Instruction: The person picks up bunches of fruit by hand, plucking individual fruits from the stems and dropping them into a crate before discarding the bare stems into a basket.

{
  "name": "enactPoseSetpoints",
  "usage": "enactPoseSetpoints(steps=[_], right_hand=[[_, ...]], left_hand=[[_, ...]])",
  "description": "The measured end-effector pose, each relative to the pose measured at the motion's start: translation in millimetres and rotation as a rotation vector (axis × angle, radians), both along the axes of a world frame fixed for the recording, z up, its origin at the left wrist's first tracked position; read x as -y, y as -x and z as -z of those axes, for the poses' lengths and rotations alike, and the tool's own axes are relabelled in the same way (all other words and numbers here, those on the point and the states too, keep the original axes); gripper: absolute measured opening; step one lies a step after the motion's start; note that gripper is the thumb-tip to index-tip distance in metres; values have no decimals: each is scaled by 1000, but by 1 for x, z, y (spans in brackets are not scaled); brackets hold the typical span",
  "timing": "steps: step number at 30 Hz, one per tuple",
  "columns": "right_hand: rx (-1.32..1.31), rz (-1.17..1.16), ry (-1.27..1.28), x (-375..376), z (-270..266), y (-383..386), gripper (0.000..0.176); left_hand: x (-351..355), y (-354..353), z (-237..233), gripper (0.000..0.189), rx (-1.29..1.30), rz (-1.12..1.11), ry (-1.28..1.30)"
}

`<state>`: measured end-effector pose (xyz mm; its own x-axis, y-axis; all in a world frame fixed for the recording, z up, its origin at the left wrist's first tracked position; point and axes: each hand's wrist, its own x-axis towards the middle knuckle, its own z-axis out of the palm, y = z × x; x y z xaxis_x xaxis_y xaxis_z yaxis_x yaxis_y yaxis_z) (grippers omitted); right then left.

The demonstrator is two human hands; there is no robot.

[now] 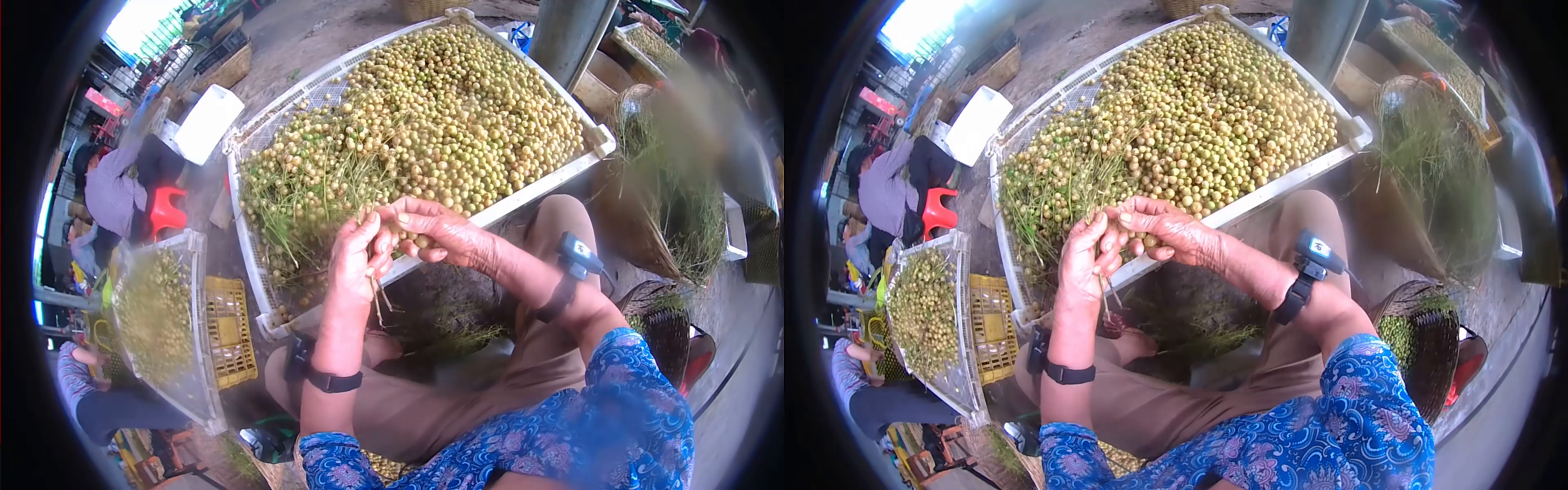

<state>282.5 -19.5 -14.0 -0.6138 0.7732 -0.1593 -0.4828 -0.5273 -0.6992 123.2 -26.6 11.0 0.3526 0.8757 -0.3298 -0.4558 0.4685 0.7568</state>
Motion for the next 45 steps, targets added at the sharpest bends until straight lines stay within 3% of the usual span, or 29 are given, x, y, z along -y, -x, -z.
enactPoseSetpoints(steps=[4, 6, 8, 12, 14, 16, 20, 22, 24, 26, 28, 29, 30, 31, 33, 34, 37, 38, 40, 41, 43, 45], right_hand=[[85, 74, -35, -6, 10, 1, 15], [214, -33, -261, -10, 3, -10, 17], [407, -172, -379, -10, -16, -14, 20], [573, -317, -436, -18, -35, -17, 25], [610, -382, -458, -25, -39, -15, 26], [878, -409, -713, -29, -51, -9, 25], [1169, -169, -741, -62, -62, -13, 30], [1355, 170, -975, -84, -59, -10, 36], [1974, 468, -1516, -100, -48, -12, 44], [1939, 590, -1584, -111, -47, 6, 34], [1482, 248, -1075, -103, -63, 45, 23], [1341, 196, -1153, -103, -63, 64, 17], [1360, 105, -1046, -104, -69, 88, 18], [1547, 198, -1395, -102, -75, 110, 16], [1571, 331, -1378, -125, -70, 153, 16], [1507, 427, -1527, -139, -64, 168, 15], [1453, 874, -1891, -172, -32, 208, 14], [1448, 874, -1896, -182, -20, 216, 14], [1986, 377, -1435, -186, -22, 225, 15], [1944, -100, -1161, -199, -31, 220, 13], [1905, -23, -1131, -203, -27, 211, 12], [1781, 136, -1096, -187, -35, 197, 13]], left_hand=[[3, -8, 3, 14, -73, -62, -89], [4, -4, -1, 13, -132, -20, -81], [3, -3, -1, 14, -297, -11, -241], [7, -1, -4, 13, -366, -40, -295], [8, 6, -7, 13, -414, -114, -290], [5, 23, -8, 13, -367, -255, -349], [7, 67, -40, 18, -339, -548, -215], [10, 85, -52, 18, -334, -688, -201], [11, 113, -50, 22, -279, -788, -269], [15, 136, -53, 29, -247, -899, -278], [16, 158, -52, 34, -231, -1017, -260], [17, 169, -48, 33, -228, -1036, -262], [17, 179, -42, 32, -225, -1052, -266], [15, 184, -38, 32, -220, -1057, -272], [13, 194, -33, 30, -110, -1033, -152], [16, 195, -37, 27, -96, -921, -130], [11, 186, -42, 23, -172, -914, 6], [9, 187, -38, 24, -143, -880, -22], [8, 185, -38, 23, 10, -778, -138], [7, 184, -39, 23, 14, -780, -139], [4, 185, -41, 19, 167, -807, -182], [-1, 191, -39, 17, 102, -819, -189]])
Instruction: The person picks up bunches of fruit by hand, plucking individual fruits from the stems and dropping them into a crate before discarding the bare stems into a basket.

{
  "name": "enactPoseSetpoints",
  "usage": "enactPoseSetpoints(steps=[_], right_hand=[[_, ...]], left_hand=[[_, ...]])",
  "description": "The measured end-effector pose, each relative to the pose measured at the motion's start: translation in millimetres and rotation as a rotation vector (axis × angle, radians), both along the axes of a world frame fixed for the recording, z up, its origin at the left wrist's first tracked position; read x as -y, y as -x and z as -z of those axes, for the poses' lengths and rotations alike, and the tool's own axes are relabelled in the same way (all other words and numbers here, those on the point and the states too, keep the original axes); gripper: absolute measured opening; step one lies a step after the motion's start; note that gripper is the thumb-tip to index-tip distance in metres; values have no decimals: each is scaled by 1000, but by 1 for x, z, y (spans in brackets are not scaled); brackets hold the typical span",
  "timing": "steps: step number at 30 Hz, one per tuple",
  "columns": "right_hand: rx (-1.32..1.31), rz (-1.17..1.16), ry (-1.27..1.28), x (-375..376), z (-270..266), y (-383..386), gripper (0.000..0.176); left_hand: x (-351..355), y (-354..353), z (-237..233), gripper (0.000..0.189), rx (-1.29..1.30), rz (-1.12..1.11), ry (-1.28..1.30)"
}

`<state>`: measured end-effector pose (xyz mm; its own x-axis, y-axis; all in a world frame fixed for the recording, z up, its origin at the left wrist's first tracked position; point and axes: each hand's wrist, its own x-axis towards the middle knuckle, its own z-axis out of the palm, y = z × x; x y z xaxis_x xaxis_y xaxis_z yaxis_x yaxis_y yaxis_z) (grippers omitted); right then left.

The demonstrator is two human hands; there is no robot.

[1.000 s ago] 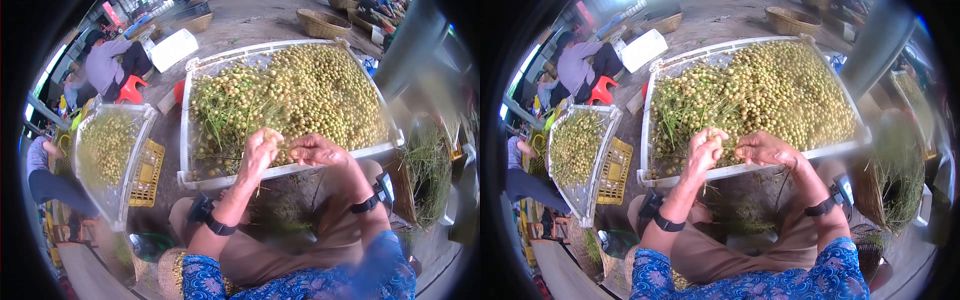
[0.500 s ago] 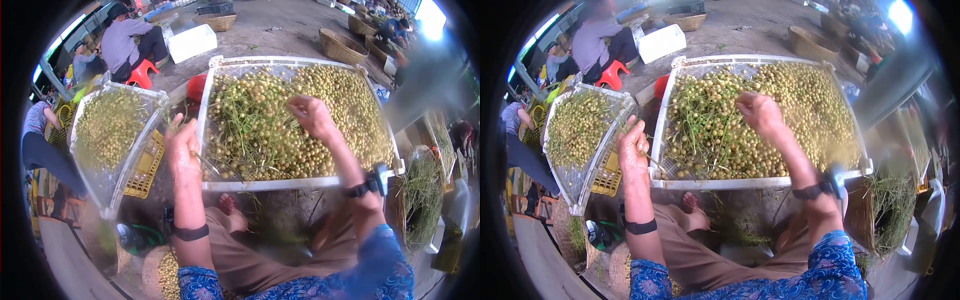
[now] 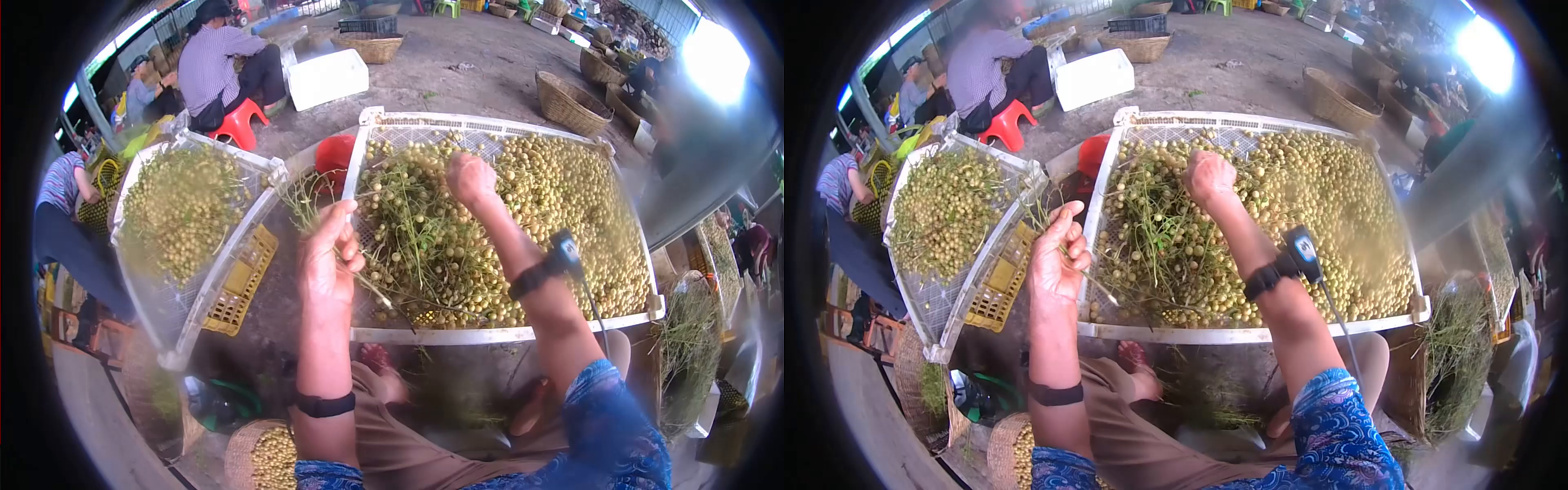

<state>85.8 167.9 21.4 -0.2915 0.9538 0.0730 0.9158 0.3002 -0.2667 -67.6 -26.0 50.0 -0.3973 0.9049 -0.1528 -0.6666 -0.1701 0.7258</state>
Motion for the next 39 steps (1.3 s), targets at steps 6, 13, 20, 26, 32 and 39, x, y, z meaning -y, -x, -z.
enactPoseSetpoints(steps=[6, 13, 20, 26, 32, 39], right_hand=[[-299, -12, -124, 56, -17, -42, 19], [-710, -87, -107, 132, -18, -84, 19], [-558, -149, -278, 197, -13, -83, 15], [-1059, -227, 412, 220, -17, -113, 31], [-1672, -23, 711, 210, 9, -141, 36], [-1719, -272, 872, 209, 14, -156, 22]], left_hand=[[-18, -22, -1, 13, -96, 45, 176], [-22, -49, -1, 19, -182, 129, 117], [-13, -119, -4, 22, -497, 114, 270], [-6, -121, 6, 23, -472, 319, 98], [2, -135, 11, 24, -233, 605, 21], [18, -158, 11, 23, -231, 714, -14]])
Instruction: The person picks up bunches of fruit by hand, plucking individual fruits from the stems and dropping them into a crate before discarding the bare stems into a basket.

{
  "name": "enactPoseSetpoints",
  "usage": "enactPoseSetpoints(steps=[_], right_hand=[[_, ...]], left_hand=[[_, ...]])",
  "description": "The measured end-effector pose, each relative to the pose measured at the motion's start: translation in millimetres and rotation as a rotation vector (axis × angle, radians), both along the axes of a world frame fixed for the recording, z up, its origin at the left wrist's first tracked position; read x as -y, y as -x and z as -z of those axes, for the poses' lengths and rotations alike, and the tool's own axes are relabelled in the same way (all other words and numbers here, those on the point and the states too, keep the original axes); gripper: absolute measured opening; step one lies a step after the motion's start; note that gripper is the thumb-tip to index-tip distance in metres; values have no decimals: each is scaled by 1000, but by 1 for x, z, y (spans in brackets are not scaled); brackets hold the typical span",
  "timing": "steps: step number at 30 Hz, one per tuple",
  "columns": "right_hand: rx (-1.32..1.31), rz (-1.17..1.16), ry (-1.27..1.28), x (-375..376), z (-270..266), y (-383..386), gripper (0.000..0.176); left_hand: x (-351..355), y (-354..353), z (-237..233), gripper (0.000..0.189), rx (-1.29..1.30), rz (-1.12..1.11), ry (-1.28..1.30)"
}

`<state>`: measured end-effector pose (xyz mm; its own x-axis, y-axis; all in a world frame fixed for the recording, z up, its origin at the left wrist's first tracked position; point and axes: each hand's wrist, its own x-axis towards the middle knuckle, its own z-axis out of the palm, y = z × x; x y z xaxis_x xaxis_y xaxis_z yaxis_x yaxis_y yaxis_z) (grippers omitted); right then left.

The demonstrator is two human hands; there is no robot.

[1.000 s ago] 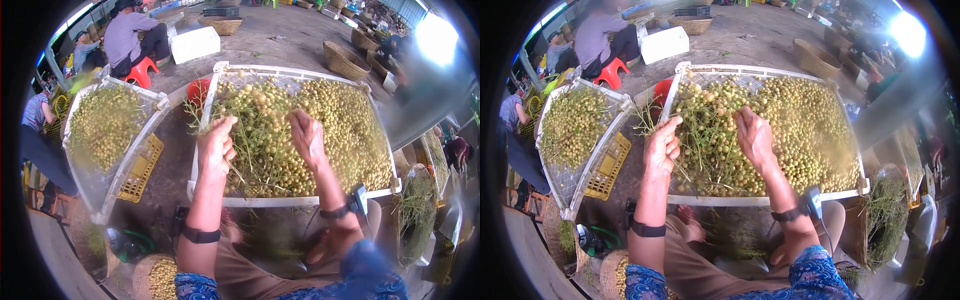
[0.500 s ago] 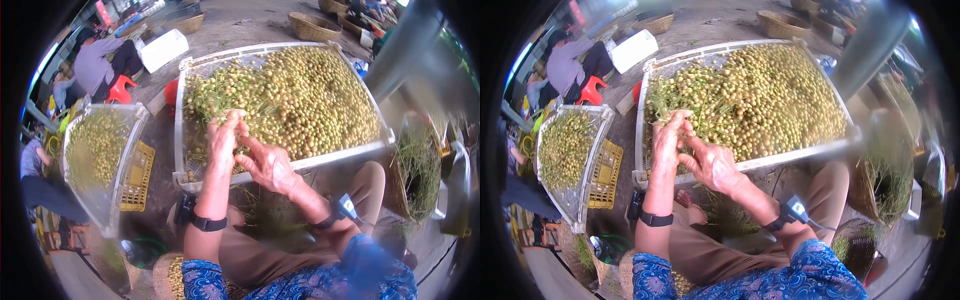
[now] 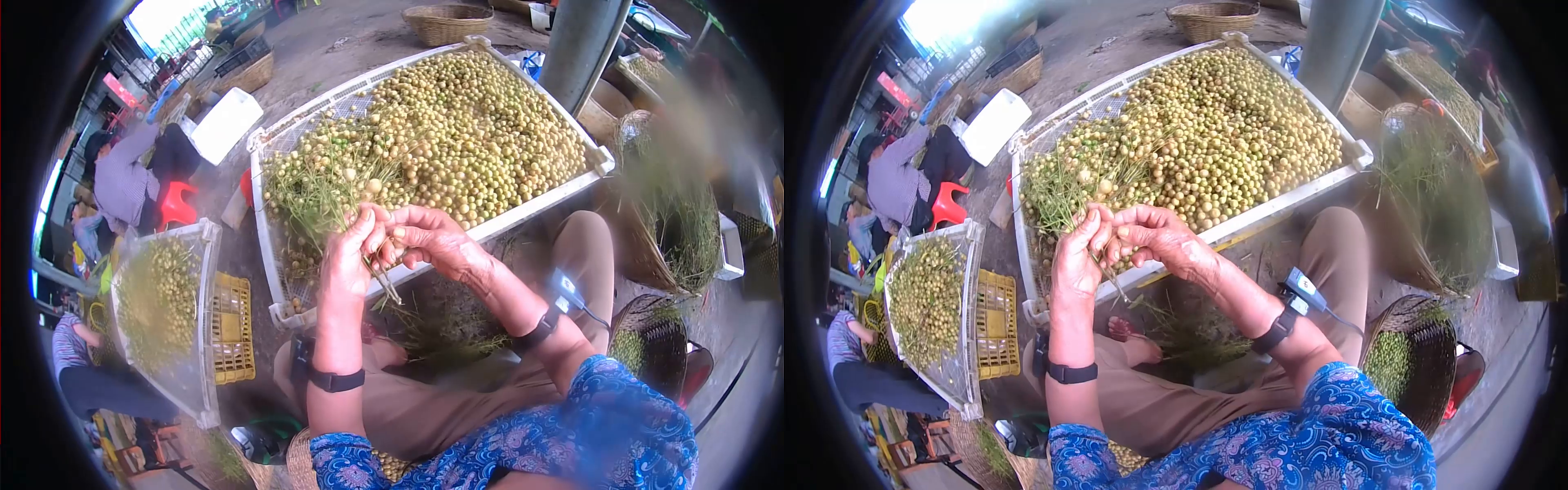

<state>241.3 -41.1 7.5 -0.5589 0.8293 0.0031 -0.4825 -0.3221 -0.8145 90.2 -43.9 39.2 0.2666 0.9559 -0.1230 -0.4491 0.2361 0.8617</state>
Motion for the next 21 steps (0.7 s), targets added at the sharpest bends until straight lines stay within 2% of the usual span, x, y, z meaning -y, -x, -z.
enactPoseSetpoints(steps=[3, 4, 6, 7, 10, 12, 14, 15, 19, 21], right_hand=[[-36, 231, -40, 5, 11, 0, 11], [-35, 230, -39, 6, 11, -1, 11], [-99, 212, -14, 7, 10, -1, 11], [-104, 213, -14, 7, 11, -2, 11], [-138, 151, -47, 6, 11, -7, 9], [-204, 158, 68, 7, 5, -16, 10], [-345, 142, 83, 0, 8, -29, 9], [-330, 153, 101, -4, 11, -34, 14], [-144, 203, 261, -16, 22, -28, 31], [-228, 108, 213, -19, 28, -20, 40]], left_hand=[[3, -4, -1, 22, -261, -91, 13], [2, -7, -1, 22, -260, -91, 13], [1, -13, -3, 23, -418, -206, 72], [1, -19, -4, 24, -413, -303, 89], [-2, -17, 5, 26, -428, -347, 116], [-4, -8, 5, 23, -451, -343, 92], [-8, 5, 4, 20, -358, -248, 15], [-7, 8, 2, 19, -244, -170, -11], [-2, 1, 1, 21, -59, -59, -2], [-1, -4, 5, 21, 10, 12, 44]])
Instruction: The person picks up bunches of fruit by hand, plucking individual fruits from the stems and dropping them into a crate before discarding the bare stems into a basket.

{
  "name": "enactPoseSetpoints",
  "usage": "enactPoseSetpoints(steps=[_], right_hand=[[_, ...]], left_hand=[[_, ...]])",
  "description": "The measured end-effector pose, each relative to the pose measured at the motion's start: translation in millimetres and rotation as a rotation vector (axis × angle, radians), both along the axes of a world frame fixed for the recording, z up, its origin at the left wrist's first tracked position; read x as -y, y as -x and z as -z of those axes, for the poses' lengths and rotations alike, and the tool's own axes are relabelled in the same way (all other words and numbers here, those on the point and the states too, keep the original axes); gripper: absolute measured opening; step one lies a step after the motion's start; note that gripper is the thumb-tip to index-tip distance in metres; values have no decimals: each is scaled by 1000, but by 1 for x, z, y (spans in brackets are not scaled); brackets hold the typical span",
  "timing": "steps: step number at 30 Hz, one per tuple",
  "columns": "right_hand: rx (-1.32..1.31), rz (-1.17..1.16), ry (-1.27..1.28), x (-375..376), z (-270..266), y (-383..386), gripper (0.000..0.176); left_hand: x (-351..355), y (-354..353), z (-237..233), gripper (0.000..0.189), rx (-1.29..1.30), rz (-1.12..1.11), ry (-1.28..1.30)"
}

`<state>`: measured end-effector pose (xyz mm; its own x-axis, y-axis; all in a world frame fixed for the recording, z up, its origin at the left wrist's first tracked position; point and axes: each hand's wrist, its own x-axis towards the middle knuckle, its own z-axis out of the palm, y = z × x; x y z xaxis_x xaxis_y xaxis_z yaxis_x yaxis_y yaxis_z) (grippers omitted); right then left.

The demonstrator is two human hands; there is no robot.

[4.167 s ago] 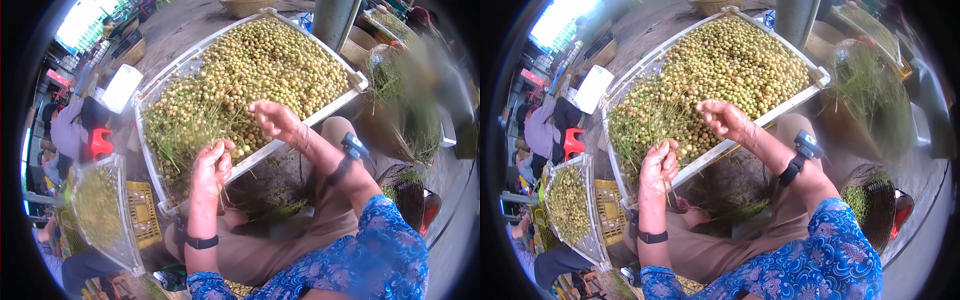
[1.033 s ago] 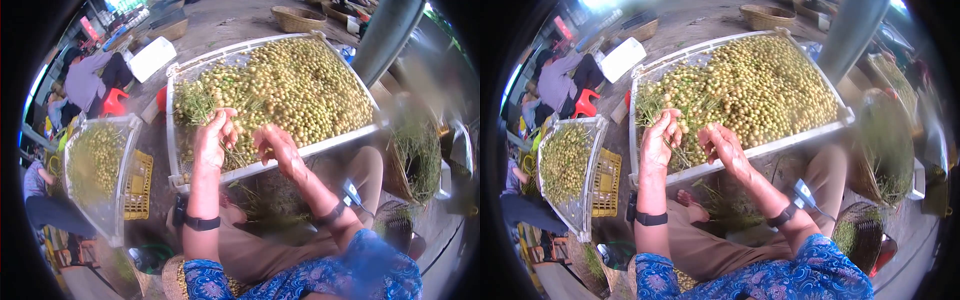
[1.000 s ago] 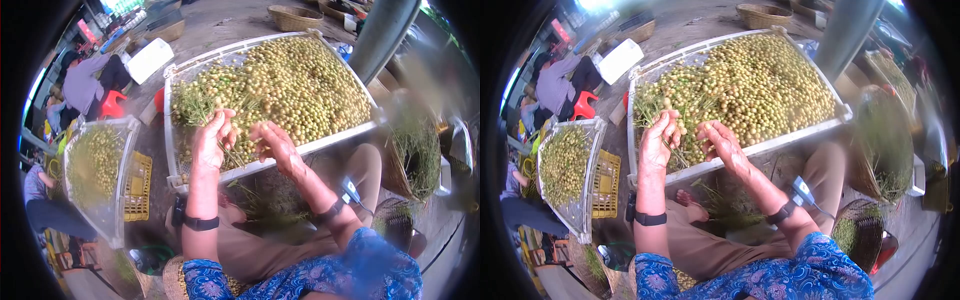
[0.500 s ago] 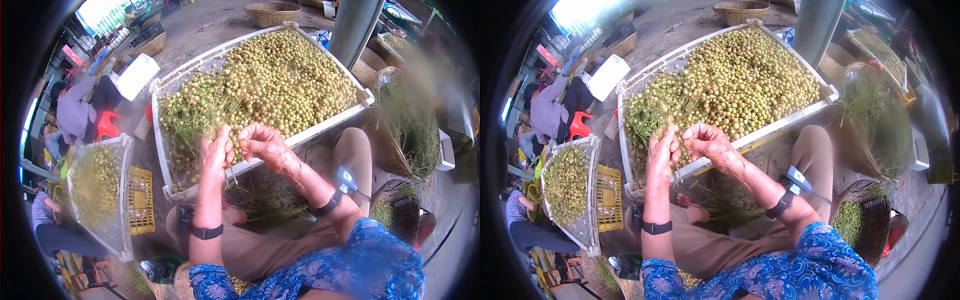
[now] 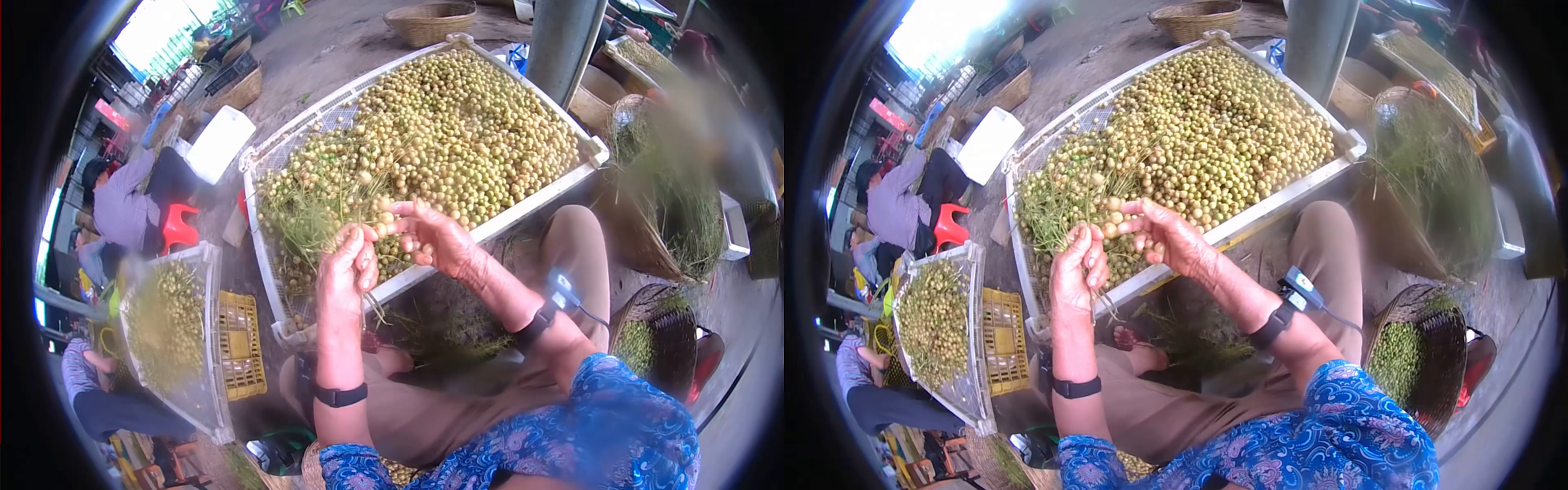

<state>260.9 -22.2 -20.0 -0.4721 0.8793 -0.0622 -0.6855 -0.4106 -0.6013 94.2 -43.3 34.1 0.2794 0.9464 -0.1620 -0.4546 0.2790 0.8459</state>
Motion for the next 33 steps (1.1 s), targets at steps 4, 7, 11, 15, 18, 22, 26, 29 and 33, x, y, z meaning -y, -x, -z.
enactPoseSetpoints(steps=[4, 7, 11, 15, 18, 22, 26, 29, 33], right_hand=[[18, 12, -94, 3, -11, 7, 37], [128, 90, -125, 4, -8, 12, 34], [95, 252, -32, 11, -8, 20, 29], [44, 381, 57, 14, -9, 31, 30], [102, 407, 25, 10, -12, 29, 26], [220, 453, 20, 9, -17, 29, 19], [365, 536, -43, 12, -18, 36, 21], [315, 587, -97, 9, -16, 40, 21], [383, 550, -192, -2, -9, 34, 17]], left_hand=[[2, -11, 5, 21, 28, 64, 54], [2, -15, 10, 21, 18, 44, 57], [0, -22, 19, 22, -23, 41, 79], [2, -31, 21, 29, -264, -102, -10], [1, -36, 24, 30, -340, -162, -44], [1, -40, 28, 27, -579, -262, -107], [2, -50, 25, 18, -776, -348, -73], [7, -57, 14, 17, -691, -318, 15], [0, -47, 28, 7, -281, -308, -65]])
